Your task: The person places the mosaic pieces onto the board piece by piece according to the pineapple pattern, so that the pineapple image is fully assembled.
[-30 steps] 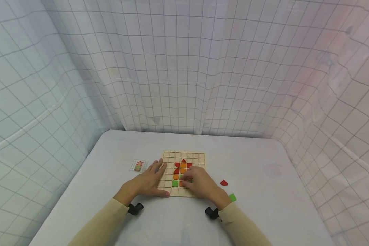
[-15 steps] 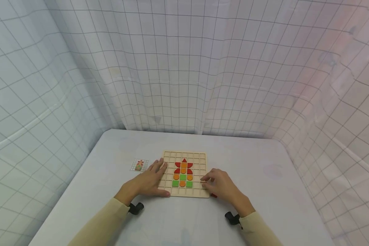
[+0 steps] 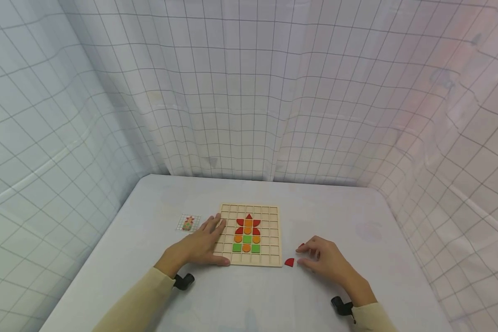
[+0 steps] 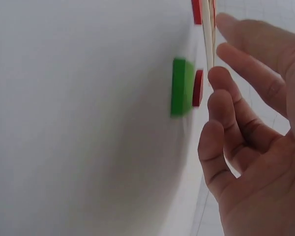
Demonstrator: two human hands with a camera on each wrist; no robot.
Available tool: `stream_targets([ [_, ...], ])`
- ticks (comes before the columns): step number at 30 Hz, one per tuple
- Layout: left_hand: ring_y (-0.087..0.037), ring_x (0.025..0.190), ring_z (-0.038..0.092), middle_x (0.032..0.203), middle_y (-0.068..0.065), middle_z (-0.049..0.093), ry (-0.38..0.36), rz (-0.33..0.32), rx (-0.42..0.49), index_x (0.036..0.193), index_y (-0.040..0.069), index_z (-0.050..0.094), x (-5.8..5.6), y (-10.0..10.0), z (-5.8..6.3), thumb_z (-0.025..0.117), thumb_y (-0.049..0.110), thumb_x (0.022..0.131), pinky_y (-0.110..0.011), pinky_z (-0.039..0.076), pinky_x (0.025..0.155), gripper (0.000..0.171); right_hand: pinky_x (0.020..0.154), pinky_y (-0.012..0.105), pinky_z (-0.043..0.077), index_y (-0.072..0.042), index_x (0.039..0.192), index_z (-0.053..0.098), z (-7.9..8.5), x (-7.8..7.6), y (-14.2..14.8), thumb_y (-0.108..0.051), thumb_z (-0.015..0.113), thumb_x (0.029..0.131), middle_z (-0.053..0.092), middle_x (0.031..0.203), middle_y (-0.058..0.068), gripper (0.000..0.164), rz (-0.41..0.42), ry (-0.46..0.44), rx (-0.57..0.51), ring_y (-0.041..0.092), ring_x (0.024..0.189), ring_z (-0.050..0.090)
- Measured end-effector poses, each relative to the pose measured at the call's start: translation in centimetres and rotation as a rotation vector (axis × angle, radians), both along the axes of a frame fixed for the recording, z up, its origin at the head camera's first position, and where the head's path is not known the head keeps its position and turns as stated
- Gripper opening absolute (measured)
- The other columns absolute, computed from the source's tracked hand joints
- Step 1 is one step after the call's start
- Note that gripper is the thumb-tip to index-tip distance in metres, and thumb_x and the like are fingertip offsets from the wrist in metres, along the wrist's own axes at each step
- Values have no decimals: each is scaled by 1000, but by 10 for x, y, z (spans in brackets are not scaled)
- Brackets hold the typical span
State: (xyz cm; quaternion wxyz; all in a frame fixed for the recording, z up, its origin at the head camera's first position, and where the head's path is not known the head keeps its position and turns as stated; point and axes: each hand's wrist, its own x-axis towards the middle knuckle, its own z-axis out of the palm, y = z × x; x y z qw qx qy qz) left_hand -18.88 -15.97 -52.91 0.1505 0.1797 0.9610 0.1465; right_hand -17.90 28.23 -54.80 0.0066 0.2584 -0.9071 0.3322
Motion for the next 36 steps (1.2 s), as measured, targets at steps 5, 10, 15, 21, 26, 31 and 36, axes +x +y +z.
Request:
stream_targets([
  [5, -48, 184, 17, 197, -22, 10, -8, 0, 0, 186, 4, 22, 0, 0, 3, 87, 78, 91, -64, 34, 143, 136, 76, 24, 56, -25, 116, 88, 1, 7, 21, -21, 104, 90, 78, 108, -8, 31, 55, -35, -49, 11, 88, 64],
  [10, -48, 184, 17, 197, -22, 10, -8, -1, 5, 186, 4, 22, 0, 0, 3, 87, 78, 92, -64, 35, 143, 136, 74, 23, 51, -24, 122, 87, 3, 11, 38, -24, 104, 90, 72, 106, -6, 36, 101, -90, -58, 11, 88, 62],
  [15, -48, 184, 17, 197, -22, 9, -8, -4, 2, 186, 4, 21, 0, 0, 2, 87, 78, 92, -64, 34, 144, 137, 77, 22, 51, -21, 125, 87, -2, 8, 50, -22, 101, 93, 75, 112, -5, 35, 150, -131, -75, 10, 91, 63],
  [21, -49, 183, 17, 197, -23, 9, -12, -3, 5, 186, 4, 21, -1, -1, 1, 88, 77, 92, -65, 35, 143, 137, 78, 19, 53, -19, 121, 88, -9, 1, 54, -14, 97, 96, 79, 114, -7, 27, 217, -137, -117, 7, 89, 63],
  [26, -48, 183, 17, 197, -23, 9, -12, -2, 8, 186, 4, 21, 0, 0, 1, 88, 77, 91, -65, 35, 143, 137, 78, 21, 55, -20, 118, 87, -6, 1, 49, -12, 97, 96, 78, 113, -5, 26, 174, -162, -77, 10, 88, 65],
  [31, -49, 183, 18, 197, -23, 10, -9, -1, 14, 186, 3, 22, 1, 0, 4, 88, 77, 91, -65, 36, 143, 137, 77, 23, 56, -22, 116, 86, 0, 4, 39, -14, 98, 96, 78, 111, -2, 25, 146, -154, -69, 12, 87, 66],
  [36, -49, 183, 18, 196, -25, 11, -12, 3, 18, 185, 1, 22, 3, 1, 6, 89, 75, 91, -65, 38, 141, 137, 78, 22, 60, -22, 116, 85, 3, 1, 26, -14, 97, 97, 79, 109, -3, 25, 175, -86, -95, 4, 87, 66],
])
